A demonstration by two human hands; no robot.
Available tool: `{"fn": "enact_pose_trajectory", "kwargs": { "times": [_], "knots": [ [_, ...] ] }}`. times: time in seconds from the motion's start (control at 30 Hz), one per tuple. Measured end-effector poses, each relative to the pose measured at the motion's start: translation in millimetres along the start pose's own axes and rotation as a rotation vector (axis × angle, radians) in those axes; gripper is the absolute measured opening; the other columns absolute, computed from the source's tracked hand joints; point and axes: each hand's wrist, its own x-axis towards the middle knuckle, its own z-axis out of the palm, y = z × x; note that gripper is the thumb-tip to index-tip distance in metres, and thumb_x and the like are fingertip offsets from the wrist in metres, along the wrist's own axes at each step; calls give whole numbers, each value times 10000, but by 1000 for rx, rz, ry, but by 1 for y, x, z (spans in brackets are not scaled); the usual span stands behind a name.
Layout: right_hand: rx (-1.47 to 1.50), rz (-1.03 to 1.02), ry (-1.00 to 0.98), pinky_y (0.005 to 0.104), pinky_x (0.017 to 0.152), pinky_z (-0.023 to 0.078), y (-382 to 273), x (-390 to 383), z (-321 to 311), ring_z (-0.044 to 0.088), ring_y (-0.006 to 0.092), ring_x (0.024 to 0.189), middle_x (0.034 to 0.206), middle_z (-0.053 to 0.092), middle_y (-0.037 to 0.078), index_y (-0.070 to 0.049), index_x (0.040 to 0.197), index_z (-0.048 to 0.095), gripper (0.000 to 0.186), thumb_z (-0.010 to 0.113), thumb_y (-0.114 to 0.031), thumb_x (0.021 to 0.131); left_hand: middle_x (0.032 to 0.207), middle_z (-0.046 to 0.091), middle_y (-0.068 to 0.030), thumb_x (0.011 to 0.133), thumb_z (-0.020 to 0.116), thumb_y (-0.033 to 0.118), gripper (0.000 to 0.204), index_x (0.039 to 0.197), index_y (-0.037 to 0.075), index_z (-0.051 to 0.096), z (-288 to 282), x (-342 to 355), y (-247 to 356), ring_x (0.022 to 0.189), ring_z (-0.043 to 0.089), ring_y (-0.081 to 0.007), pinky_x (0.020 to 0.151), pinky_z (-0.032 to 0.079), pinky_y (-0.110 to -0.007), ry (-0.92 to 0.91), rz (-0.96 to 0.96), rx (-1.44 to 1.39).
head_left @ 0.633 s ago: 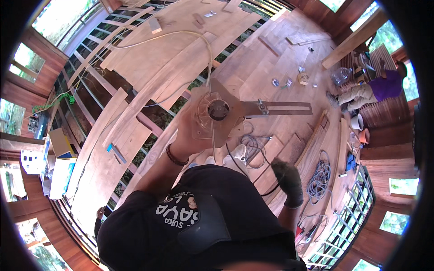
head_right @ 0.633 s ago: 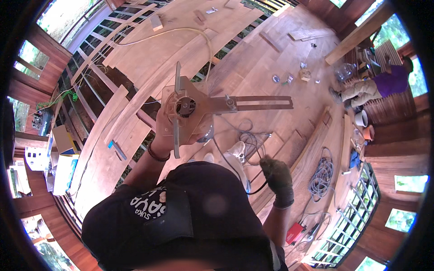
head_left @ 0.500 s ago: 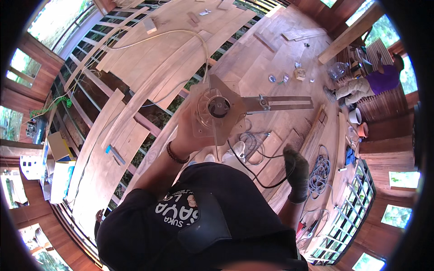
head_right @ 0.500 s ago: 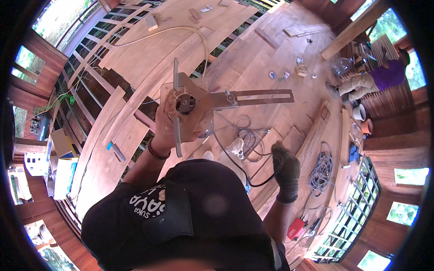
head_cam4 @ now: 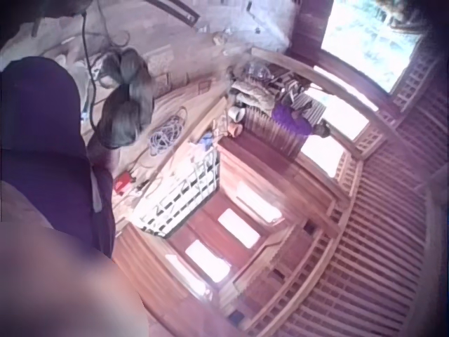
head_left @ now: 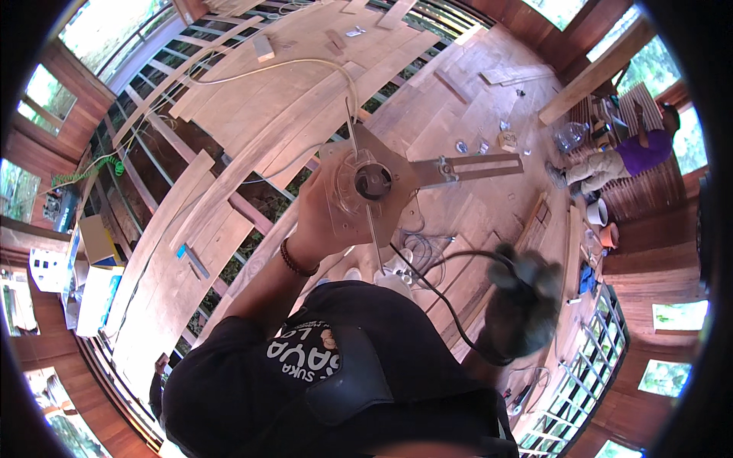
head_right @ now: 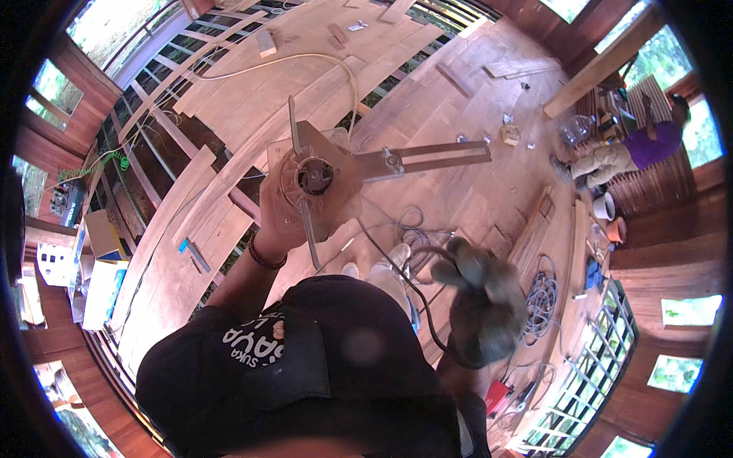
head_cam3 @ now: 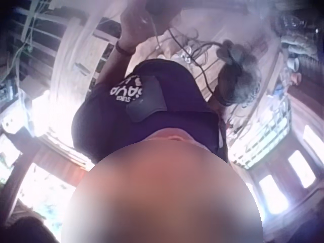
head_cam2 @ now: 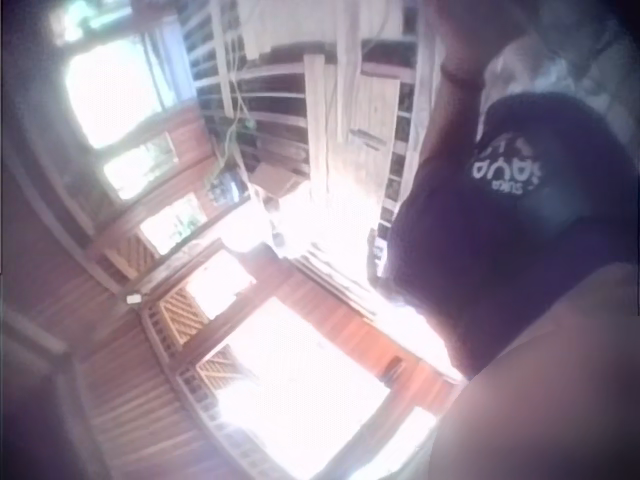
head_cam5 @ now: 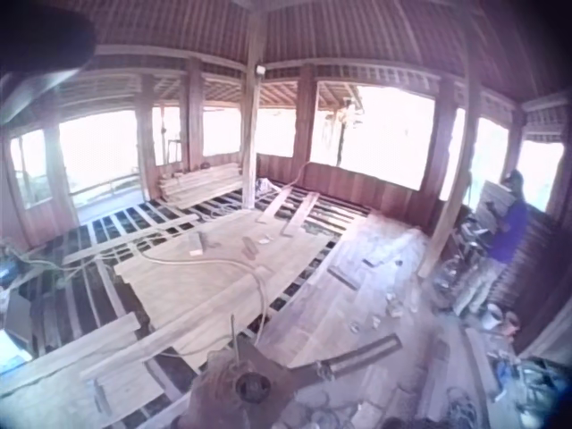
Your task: The person handles a small wooden plank, then picks up a handheld router and repeatedly adjusts its guide and depth settings. The person inspects the tool while standing on a wooden floor in a construction area.
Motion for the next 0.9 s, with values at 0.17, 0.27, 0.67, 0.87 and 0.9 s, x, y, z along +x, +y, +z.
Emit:
{"fn": "enact_pose_trajectory", "kwargs": {
  "times": [0.17, 0.27, 0.67, 0.87, 0.9],
  "knots": [
    [135, -63, -154, 596, 1231, 200, -22, 14, 22, 660, 371, 1156, 1352, 628, 168, -86, 1328, 627, 387, 610, -307, 1010, 1155, 676, -127, 656, 920, 271, 744, 1281, 23, 603, -14, 3, 4, 1010, 685, -268, 904, 536, -351, 39, -106, -108],
    [-483, 109, -560, 539, 1186, 310, -5, 22, 23, 636, 359, 1212, 1376, 620, 189, -55, 1405, 552, 451, 610, -235, 996, 1153, 682, -122, 642, 937, 239, 788, 1306, 5, 582, -20, 2, 9, 1007, 691, -247, 901, 537, -338, 19, -50, 22],
    [-1140, 231, -568, 453, 1003, 510, -43, -37, -15, 689, 331, 1101, 1260, 686, 186, -54, 1178, 652, 329, 663, -3, 853, 1222, 665, -147, 609, 962, 265, 828, 1298, 0, 586, 16, -9, 42, 1101, 675, -269, 965, 532, -368, -253, 34, -373],
    [-1038, 281, -527, 449, 828, 597, -122, -66, -2, 743, 298, 811, 985, 769, 138, -8, 1060, 736, 369, 806, -247, 787, 1247, 664, -158, 611, 951, 275, 826, 1308, 13, 594, 42, -18, 66, 1128, 669, -308, 982, 528, -387, -388, 167, -511],
    [-1048, 166, -342, 453, 818, 594, -125, -77, 7, 740, 296, 770, 917, 778, 105, -15, 1027, 769, 404, 783, -360, 817, 1249, 664, -158, 613, 947, 272, 825, 1313, 15, 595, 46, -20, 70, 1129, 669, -316, 985, 526, -390, -412, 163, -553]
  ]
}}
